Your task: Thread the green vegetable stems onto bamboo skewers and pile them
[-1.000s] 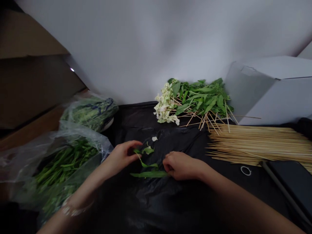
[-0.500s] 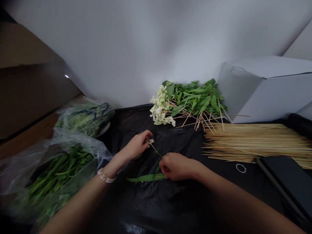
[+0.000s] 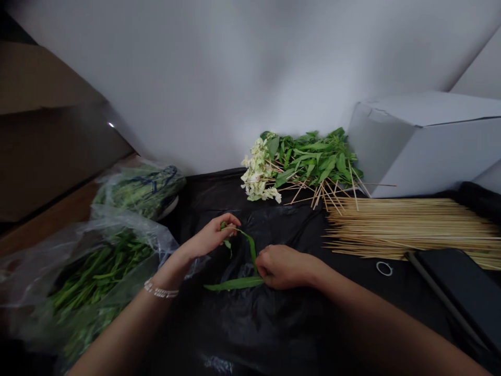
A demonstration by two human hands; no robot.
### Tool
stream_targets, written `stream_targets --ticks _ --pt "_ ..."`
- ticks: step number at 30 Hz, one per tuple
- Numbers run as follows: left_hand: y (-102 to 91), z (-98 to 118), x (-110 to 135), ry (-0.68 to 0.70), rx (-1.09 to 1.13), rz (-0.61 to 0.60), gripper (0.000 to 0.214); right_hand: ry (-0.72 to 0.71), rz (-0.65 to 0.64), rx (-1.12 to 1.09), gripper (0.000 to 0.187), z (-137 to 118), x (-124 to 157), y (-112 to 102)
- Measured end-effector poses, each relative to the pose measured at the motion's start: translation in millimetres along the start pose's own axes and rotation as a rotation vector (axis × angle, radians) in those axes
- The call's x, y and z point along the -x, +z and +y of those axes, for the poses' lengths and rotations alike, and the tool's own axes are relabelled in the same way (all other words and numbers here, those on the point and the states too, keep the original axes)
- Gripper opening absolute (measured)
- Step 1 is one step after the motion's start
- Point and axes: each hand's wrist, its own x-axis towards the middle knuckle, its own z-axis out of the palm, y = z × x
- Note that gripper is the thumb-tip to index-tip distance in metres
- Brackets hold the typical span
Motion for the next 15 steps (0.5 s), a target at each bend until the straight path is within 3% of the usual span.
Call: stream_targets --ticks 3,5,8,10,12,15 --pt "8.0 13 18 -0.018 0.213 -0.203 0.026 -0.014 0.076 -0.044 0.008 1 1 -4" --pt "17.3 18 30 -0.027 0.214 -0.310 0.029 -0.010 0.185 -0.085 0.009 -1 1 -6" --pt "20.7 26 49 -0.045 0.142 -0.349 0.027 -0.003 0.341 -0.192 0.007 -6 -3 -4" --pt "8.4 30 68 -0.062 0.127 -0.345 0.026 0.003 0.349 -0.293 0.004 -7 -5 1" --pt "-14.5 31 95 -0.118 0.134 -0.397 0.024 0.021 0.288 -0.335 0.017 -6 -6 6" --pt "-51.0 17 156 -0.234 0.034 -0.436 0.018 0.045 0.222 -0.252 0.019 0 -8 13"
